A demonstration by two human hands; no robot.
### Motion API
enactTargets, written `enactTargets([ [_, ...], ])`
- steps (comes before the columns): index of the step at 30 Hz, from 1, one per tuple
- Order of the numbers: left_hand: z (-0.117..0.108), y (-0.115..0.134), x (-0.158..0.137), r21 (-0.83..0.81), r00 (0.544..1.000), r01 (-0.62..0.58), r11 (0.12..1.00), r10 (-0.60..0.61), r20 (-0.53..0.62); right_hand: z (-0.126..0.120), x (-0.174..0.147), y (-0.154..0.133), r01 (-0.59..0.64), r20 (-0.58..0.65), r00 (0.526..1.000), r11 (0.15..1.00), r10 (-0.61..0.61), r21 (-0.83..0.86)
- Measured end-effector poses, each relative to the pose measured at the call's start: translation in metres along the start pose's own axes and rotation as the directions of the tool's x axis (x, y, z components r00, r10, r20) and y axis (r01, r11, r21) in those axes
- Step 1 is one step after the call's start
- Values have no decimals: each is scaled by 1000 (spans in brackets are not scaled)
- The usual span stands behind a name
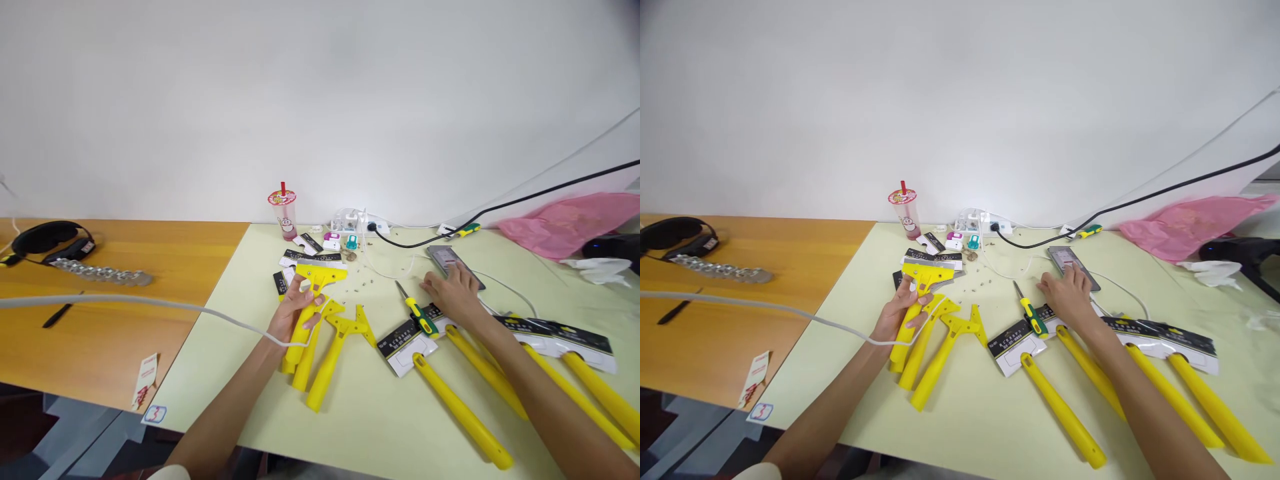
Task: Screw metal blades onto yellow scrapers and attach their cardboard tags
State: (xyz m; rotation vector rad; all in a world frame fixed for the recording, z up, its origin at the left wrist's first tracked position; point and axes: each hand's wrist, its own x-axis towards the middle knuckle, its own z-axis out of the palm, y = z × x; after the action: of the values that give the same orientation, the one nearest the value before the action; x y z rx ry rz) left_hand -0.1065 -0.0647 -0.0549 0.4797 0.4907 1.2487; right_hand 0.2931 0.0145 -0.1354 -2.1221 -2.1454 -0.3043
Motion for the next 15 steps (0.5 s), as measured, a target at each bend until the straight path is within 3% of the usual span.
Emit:
enactTargets([
  [8, -1, 9, -1, 15, 994, -39, 999, 38, 103, 7, 5, 6, -11, 18, 1000, 1000, 10, 29],
  [15, 0, 10, -3, 46, 997, -42, 998, 39, 65, 7, 5, 8, 0, 23, 1000, 999, -2, 49],
])
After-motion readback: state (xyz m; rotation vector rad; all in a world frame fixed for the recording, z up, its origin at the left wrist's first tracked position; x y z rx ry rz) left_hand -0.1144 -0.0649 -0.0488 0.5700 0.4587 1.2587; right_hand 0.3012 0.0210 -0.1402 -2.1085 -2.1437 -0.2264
